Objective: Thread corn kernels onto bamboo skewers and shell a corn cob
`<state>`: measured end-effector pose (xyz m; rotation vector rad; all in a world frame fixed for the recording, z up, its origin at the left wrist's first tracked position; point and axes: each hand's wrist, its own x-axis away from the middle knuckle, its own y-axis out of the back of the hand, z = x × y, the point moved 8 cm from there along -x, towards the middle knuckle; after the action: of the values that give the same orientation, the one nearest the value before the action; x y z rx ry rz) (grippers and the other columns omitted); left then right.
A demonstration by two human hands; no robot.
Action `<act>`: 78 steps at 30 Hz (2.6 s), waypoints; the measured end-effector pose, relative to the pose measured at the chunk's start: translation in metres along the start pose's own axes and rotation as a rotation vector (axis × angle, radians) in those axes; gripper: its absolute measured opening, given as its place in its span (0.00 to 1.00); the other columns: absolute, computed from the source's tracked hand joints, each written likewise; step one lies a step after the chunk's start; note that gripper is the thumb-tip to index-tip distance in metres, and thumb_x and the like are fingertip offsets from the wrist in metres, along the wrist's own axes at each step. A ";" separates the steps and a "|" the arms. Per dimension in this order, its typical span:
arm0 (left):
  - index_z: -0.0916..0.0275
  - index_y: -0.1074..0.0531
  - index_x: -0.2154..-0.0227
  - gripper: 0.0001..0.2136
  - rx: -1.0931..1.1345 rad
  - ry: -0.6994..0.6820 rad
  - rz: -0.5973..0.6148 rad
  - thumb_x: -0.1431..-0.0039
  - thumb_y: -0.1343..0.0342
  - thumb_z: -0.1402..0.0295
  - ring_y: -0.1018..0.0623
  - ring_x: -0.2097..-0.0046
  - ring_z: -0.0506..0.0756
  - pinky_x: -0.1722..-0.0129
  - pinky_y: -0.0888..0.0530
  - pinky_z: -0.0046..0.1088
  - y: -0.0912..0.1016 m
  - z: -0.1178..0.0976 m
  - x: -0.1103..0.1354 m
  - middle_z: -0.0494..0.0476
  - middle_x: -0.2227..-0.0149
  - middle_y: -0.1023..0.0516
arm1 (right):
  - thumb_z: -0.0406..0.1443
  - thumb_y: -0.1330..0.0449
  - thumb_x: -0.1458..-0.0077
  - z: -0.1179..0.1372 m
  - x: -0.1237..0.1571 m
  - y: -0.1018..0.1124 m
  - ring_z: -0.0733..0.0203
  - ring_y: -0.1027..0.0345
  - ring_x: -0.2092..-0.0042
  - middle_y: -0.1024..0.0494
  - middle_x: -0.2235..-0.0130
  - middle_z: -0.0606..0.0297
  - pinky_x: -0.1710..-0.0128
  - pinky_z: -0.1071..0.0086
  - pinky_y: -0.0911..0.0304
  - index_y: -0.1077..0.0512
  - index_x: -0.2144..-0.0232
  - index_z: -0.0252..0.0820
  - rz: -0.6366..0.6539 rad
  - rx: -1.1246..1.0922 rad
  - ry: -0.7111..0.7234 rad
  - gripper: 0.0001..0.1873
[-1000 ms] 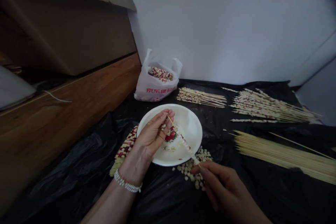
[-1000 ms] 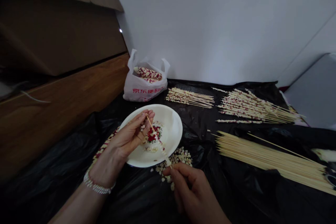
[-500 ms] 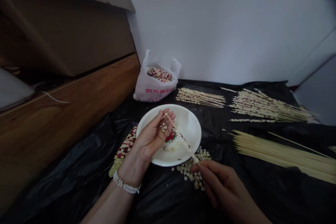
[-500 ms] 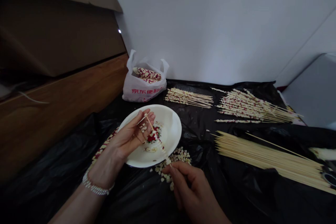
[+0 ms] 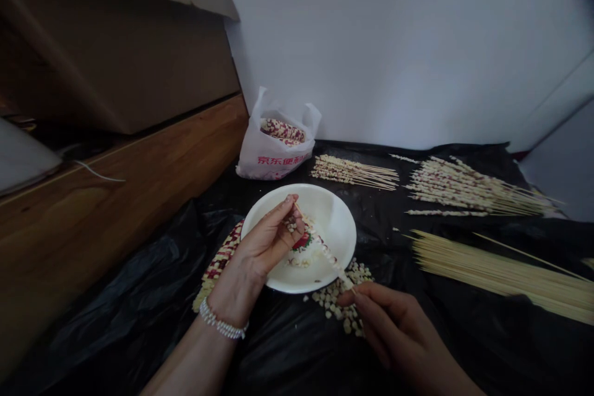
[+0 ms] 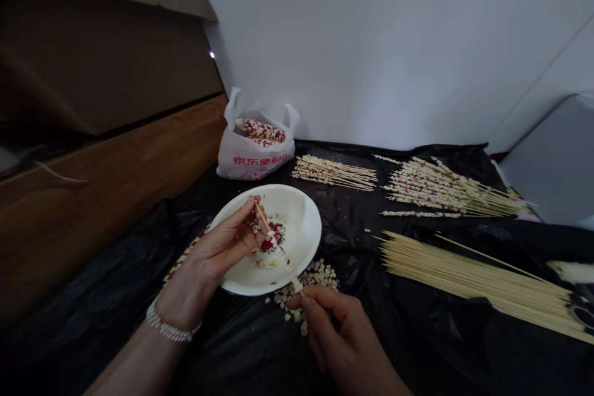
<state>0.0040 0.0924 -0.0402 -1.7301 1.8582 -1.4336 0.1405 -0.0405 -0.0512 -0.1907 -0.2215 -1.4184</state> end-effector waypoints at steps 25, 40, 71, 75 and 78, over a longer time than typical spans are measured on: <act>0.70 0.22 0.65 0.08 -0.357 0.083 0.186 0.50 0.36 0.76 0.24 0.69 0.47 0.68 0.26 0.19 -0.012 0.026 0.013 0.57 0.70 0.23 | 0.49 0.51 0.37 0.002 0.002 0.006 0.67 0.52 0.81 0.44 0.85 0.77 0.80 0.71 0.56 0.26 0.62 0.41 -0.068 0.058 0.106 0.21; 0.71 0.22 0.62 0.11 -0.294 0.077 0.164 0.39 0.46 0.69 0.22 0.64 0.51 0.59 0.25 0.25 -0.019 0.032 0.016 0.64 0.65 0.21 | 0.49 0.48 0.38 0.010 0.000 0.026 0.68 0.50 0.82 0.42 0.86 0.76 0.81 0.72 0.53 0.24 0.62 0.40 -0.205 0.039 0.130 0.21; 0.61 0.23 0.54 0.16 -0.779 -0.099 0.493 0.47 0.39 0.74 0.27 0.45 0.60 0.44 0.33 0.36 -0.050 0.032 0.044 0.64 0.48 0.24 | 0.47 0.48 0.38 0.009 -0.005 0.037 0.66 0.46 0.81 0.39 0.84 0.75 0.80 0.72 0.49 0.25 0.57 0.39 -0.292 0.082 0.207 0.20; 0.65 0.22 0.59 0.11 -0.770 -0.220 0.272 0.45 0.41 0.72 0.23 0.52 0.58 0.52 0.28 0.34 -0.027 -0.019 0.013 0.66 0.52 0.22 | 0.45 0.49 0.37 -0.004 -0.010 0.020 0.66 0.40 0.81 0.31 0.79 0.71 0.81 0.73 0.45 0.29 0.50 0.40 -0.173 0.053 0.184 0.20; 0.65 0.21 0.62 0.09 -0.897 -0.372 0.126 0.45 0.42 0.74 0.22 0.56 0.55 0.55 0.27 0.30 -0.010 -0.048 -0.005 0.64 0.56 0.20 | 0.44 0.50 0.36 -0.006 -0.015 0.012 0.65 0.37 0.79 0.27 0.75 0.68 0.80 0.72 0.41 0.31 0.48 0.41 -0.106 0.088 0.216 0.20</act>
<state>-0.0228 0.1218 -0.0112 -1.9550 2.4848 -0.1467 0.1502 -0.0259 -0.0608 0.0475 -0.1170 -1.5193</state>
